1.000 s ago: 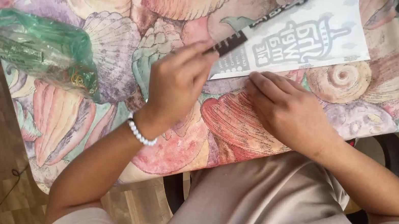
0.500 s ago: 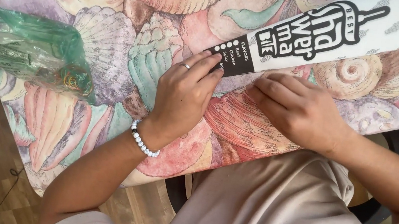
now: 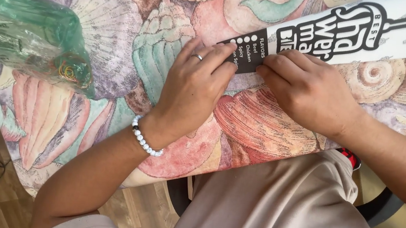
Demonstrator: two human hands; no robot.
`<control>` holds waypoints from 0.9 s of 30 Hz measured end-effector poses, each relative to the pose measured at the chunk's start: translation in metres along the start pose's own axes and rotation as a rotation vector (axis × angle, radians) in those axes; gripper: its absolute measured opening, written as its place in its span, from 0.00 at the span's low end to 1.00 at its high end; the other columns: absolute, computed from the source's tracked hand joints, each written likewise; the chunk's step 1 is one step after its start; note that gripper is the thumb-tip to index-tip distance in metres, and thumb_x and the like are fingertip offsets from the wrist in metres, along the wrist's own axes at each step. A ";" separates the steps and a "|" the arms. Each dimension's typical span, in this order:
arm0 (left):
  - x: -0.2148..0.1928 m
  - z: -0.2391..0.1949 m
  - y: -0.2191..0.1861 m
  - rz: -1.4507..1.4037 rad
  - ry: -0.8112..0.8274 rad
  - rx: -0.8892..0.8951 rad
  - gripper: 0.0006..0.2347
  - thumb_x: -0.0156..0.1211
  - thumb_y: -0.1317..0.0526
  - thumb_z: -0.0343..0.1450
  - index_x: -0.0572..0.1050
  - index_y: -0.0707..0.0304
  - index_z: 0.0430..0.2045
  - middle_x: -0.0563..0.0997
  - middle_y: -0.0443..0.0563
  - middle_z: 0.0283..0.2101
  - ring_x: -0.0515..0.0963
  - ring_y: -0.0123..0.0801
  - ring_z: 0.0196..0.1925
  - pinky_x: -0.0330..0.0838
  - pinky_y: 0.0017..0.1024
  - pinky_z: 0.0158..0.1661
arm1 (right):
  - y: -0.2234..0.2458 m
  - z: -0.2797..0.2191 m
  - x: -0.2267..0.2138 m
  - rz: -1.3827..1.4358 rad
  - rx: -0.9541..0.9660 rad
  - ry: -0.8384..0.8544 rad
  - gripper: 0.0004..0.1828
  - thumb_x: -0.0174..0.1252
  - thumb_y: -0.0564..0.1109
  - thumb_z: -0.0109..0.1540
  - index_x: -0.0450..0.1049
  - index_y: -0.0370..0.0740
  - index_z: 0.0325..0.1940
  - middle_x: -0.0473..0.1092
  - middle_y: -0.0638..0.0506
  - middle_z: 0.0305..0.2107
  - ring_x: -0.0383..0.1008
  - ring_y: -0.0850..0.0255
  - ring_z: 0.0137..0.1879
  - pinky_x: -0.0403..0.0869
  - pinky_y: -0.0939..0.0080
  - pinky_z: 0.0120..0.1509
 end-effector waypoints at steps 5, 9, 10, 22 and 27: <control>-0.006 0.002 0.002 0.069 0.039 0.042 0.02 0.65 0.71 0.72 0.78 0.66 0.32 0.80 0.61 0.53 0.81 0.48 0.52 0.66 0.54 0.64 | -0.010 -0.014 -0.004 0.007 -0.014 0.023 0.04 0.64 0.35 0.68 0.79 0.38 0.46 0.76 0.49 0.44 0.76 0.60 0.46 0.79 0.64 0.45; -0.007 0.002 0.000 0.114 0.101 0.087 0.00 0.62 0.71 0.74 0.77 0.68 0.34 0.80 0.65 0.54 0.76 0.52 0.61 0.60 0.54 0.68 | -0.018 -0.027 -0.004 -0.009 0.016 0.012 0.06 0.61 0.33 0.70 0.80 0.36 0.49 0.76 0.50 0.45 0.75 0.59 0.44 0.76 0.63 0.41; -0.007 0.003 -0.001 0.134 0.132 0.110 0.02 0.58 0.72 0.75 0.77 0.68 0.36 0.80 0.67 0.56 0.74 0.56 0.64 0.58 0.52 0.70 | -0.020 -0.031 -0.003 -0.010 0.015 0.010 0.06 0.60 0.33 0.69 0.80 0.36 0.49 0.75 0.49 0.46 0.74 0.57 0.44 0.76 0.62 0.44; -0.008 0.004 -0.003 0.084 0.167 0.086 0.04 0.55 0.74 0.77 0.72 0.67 0.34 0.68 0.73 0.66 0.79 0.60 0.63 0.70 0.50 0.67 | -0.042 -0.066 -0.011 -0.104 0.059 0.055 0.08 0.63 0.34 0.70 0.83 0.39 0.51 0.78 0.51 0.48 0.77 0.60 0.47 0.78 0.65 0.47; -0.011 0.008 -0.004 0.147 0.171 0.101 0.03 0.55 0.73 0.76 0.73 0.67 0.34 0.73 0.69 0.64 0.79 0.55 0.62 0.72 0.45 0.64 | -0.045 -0.076 -0.008 -0.128 0.060 0.034 0.08 0.61 0.33 0.71 0.82 0.37 0.52 0.77 0.49 0.48 0.77 0.58 0.47 0.78 0.64 0.48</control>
Point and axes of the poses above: each hand's wrist, its own z-axis towards the middle knuckle, its own x-axis out of the palm, y = z × x, the point moved 1 cm from there along z, towards the middle knuckle
